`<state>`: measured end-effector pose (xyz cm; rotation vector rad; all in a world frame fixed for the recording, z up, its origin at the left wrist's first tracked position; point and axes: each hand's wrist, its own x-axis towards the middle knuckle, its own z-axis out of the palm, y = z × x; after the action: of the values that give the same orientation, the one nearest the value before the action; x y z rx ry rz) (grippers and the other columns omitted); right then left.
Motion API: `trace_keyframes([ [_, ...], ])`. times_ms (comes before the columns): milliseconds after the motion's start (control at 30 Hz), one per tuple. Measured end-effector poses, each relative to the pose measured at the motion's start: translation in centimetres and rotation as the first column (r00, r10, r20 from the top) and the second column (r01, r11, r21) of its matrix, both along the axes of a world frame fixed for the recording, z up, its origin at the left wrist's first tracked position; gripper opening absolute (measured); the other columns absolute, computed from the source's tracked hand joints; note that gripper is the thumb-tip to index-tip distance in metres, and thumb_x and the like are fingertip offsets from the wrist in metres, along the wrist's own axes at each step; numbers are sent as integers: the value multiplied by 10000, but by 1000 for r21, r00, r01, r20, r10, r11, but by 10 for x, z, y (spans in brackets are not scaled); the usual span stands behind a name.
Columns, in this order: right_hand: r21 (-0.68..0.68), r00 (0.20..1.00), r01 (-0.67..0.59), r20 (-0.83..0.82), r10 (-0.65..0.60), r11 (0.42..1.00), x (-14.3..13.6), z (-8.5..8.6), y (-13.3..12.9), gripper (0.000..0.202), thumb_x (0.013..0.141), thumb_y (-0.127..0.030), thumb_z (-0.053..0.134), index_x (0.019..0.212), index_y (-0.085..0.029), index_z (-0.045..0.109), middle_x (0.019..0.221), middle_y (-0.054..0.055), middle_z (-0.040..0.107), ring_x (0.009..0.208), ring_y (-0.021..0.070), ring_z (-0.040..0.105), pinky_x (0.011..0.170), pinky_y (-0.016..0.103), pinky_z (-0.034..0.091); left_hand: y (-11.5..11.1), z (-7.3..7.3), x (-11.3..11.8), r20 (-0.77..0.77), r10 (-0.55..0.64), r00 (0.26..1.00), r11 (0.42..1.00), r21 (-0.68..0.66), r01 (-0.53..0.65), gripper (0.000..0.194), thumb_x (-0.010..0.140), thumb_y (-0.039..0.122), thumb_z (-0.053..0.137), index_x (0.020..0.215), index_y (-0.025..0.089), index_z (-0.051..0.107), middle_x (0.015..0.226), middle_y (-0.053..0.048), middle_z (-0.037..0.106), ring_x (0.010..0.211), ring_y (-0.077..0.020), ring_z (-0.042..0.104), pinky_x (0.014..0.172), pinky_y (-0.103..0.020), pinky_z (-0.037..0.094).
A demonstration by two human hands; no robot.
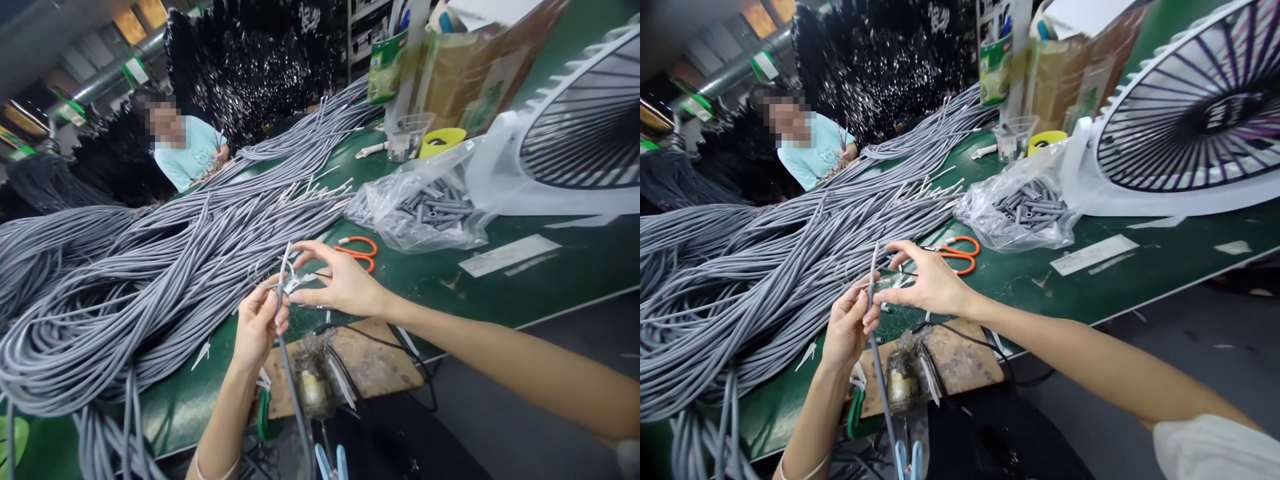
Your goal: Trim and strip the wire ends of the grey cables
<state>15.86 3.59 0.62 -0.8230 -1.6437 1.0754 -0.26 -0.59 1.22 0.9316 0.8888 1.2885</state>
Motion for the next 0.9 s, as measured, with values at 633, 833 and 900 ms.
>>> trace_keyframes([
  [633, 269, 964, 266, -77, -255, 925, 3, 0, 0, 91, 786, -193, 550, 727, -162, 612, 702, 17, 664, 603, 113, 607, 564, 201, 488, 0, -1, -2, -245, -41, 969, 995, -101, 16, 379, 589, 424, 779, 684, 79, 654, 537, -4, 548, 376, -26, 395, 350, -151, 302],
  [833, 415, 829, 526, -55, -556, 742, 11, 3, -4, 204, 812, -384, 583, 887, -200, 534, 604, -31, 540, 484, 91, 489, 469, 217, 389, -7, -2, -7, -518, 312, 796, 926, 354, -133, 169, 723, 307, 681, 741, 139, 685, 568, 15, 520, 468, -68, 455, 424, -182, 347],
  [900, 610, 789, 493, -13, -614, 620, 13, 4, -6, 152, 864, -352, 523, 884, -202, 511, 601, -23, 550, 498, 102, 492, 513, 242, 377, -12, -2, -7, -625, 482, 614, 831, 548, -94, 80, 771, 218, 625, 776, 157, 676, 619, 3, 547, 543, -87, 492, 475, -190, 375],
])
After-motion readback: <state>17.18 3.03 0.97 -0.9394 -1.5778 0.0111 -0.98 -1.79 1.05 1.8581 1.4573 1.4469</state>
